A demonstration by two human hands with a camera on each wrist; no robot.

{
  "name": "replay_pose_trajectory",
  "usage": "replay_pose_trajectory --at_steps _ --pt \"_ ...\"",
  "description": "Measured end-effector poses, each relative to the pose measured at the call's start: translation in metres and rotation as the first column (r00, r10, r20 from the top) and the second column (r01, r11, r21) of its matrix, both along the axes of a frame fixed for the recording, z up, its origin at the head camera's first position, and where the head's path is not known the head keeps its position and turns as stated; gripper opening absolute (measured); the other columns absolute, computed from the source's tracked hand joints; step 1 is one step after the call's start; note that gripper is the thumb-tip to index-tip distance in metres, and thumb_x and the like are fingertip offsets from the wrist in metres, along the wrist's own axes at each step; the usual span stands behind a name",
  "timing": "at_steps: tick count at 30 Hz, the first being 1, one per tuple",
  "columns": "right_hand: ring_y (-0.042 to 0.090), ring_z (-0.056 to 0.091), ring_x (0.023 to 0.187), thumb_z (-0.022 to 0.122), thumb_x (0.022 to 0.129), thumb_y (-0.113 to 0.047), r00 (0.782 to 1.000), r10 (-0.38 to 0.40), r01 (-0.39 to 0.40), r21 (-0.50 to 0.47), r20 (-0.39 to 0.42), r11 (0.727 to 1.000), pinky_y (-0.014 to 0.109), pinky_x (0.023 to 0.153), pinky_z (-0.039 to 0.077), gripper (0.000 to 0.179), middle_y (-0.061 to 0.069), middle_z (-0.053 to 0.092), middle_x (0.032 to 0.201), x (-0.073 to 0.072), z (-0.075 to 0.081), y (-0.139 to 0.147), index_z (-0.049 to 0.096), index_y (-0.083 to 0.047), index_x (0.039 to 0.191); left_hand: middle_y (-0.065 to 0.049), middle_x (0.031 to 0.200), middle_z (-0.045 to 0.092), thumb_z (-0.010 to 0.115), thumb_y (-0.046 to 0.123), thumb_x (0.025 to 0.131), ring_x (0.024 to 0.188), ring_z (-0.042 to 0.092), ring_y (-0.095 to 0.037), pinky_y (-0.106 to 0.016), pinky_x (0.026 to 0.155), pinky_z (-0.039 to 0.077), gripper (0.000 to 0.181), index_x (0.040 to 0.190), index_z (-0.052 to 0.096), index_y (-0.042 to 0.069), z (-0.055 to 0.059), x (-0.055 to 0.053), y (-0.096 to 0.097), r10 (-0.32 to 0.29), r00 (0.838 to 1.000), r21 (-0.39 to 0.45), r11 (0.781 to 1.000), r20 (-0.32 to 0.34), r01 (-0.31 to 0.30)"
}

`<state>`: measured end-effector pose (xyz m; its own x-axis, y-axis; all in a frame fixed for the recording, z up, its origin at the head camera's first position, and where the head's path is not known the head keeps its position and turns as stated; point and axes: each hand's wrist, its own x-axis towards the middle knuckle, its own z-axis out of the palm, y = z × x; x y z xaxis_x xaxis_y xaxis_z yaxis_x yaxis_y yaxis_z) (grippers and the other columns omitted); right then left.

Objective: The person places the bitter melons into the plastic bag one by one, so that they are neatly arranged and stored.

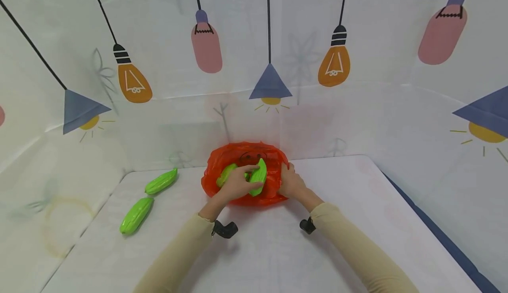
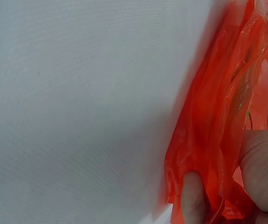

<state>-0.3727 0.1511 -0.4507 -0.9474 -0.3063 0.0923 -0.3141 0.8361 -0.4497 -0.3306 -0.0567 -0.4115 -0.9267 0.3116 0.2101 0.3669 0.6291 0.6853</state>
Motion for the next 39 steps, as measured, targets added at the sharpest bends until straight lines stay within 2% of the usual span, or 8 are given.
replay_pose_trajectory --at_steps 6,10,15,18,23,30,39 --pt "0.042 0.061 0.088 0.079 0.078 -0.016 0.999 0.036 -0.036 -0.025 -0.02 0.999 0.056 0.083 0.051 0.087 0.037 0.03 0.139 0.004 -0.001 0.0 0.026 0.007 0.144 -0.004 0.127 0.06 0.075 0.03 0.085 0.103 0.054 -0.019 -0.037 0.086 0.048 0.055 0.136 0.057 0.016 -0.012 -0.006 0.012 0.024 1.0 -0.043 0.999 -0.005 -0.025" --pt "0.038 0.062 0.087 0.08 0.079 -0.017 0.999 0.039 -0.039 -0.029 -0.01 0.999 0.054 0.081 0.052 0.088 0.036 0.03 0.14 0.005 -0.003 0.0 0.026 0.006 0.144 -0.005 0.128 0.059 0.076 0.029 0.085 0.105 0.054 -0.02 -0.039 0.088 0.049 0.056 0.135 0.057 0.015 -0.018 -0.01 0.018 0.032 0.999 -0.031 0.999 -0.004 -0.032" --pt "0.038 0.062 0.086 0.081 0.078 -0.015 0.999 0.036 -0.037 -0.015 -0.015 0.999 0.053 0.08 0.053 0.089 0.036 0.03 0.14 0.005 -0.003 0.0 0.025 0.006 0.144 -0.006 0.129 0.059 0.076 0.027 0.085 0.106 0.054 -0.022 -0.041 0.09 0.049 0.055 0.135 0.058 0.013 -0.018 -0.015 0.025 0.053 0.998 -0.001 0.999 0.016 -0.053" --pt "0.036 0.063 0.083 0.08 0.078 -0.015 0.999 0.045 -0.045 -0.021 -0.022 0.999 0.052 0.078 0.053 0.088 0.036 0.031 0.14 0.004 -0.003 0.0 0.026 0.006 0.143 -0.006 0.13 0.059 0.076 0.028 0.084 0.108 0.055 -0.022 -0.041 0.092 0.048 0.055 0.134 0.059 0.013 -0.018 -0.02 0.028 0.064 0.998 -0.001 0.998 0.002 -0.064" --pt "0.035 0.063 0.082 0.08 0.078 -0.014 0.999 0.035 -0.035 -0.012 -0.019 0.999 0.051 0.079 0.054 0.089 0.034 0.029 0.142 0.003 -0.001 0.0 0.025 0.005 0.145 -0.006 0.128 0.06 0.078 0.03 0.083 0.105 0.056 -0.021 -0.04 0.088 0.05 0.057 0.134 0.06 0.013 -0.019 -0.025 0.034 0.106 0.994 -0.044 0.993 -0.013 -0.107" --pt "0.039 0.063 0.088 0.081 0.077 -0.016 0.999 0.028 -0.028 0.024 -0.034 0.999 0.052 0.082 0.052 0.092 0.034 0.028 0.144 0.003 -0.001 0.001 0.024 0.007 0.145 -0.006 0.127 0.06 0.079 0.03 0.082 0.106 0.055 -0.021 -0.04 0.09 0.049 0.059 0.135 0.059 0.016 -0.024 -0.028 0.037 0.18 0.984 -0.113 0.977 -0.005 -0.18" --pt "0.038 0.062 0.088 0.078 0.079 -0.015 0.998 0.035 -0.035 0.004 -0.049 0.999 0.053 0.081 0.052 0.086 0.034 0.03 0.143 0.002 -0.001 0.004 0.026 0.006 0.145 -0.005 0.123 0.064 0.079 0.027 0.082 0.109 0.058 -0.023 -0.04 0.091 0.049 0.054 0.131 0.062 0.012 -0.029 -0.03 0.044 0.175 0.983 -0.118 0.977 -0.046 -0.18"
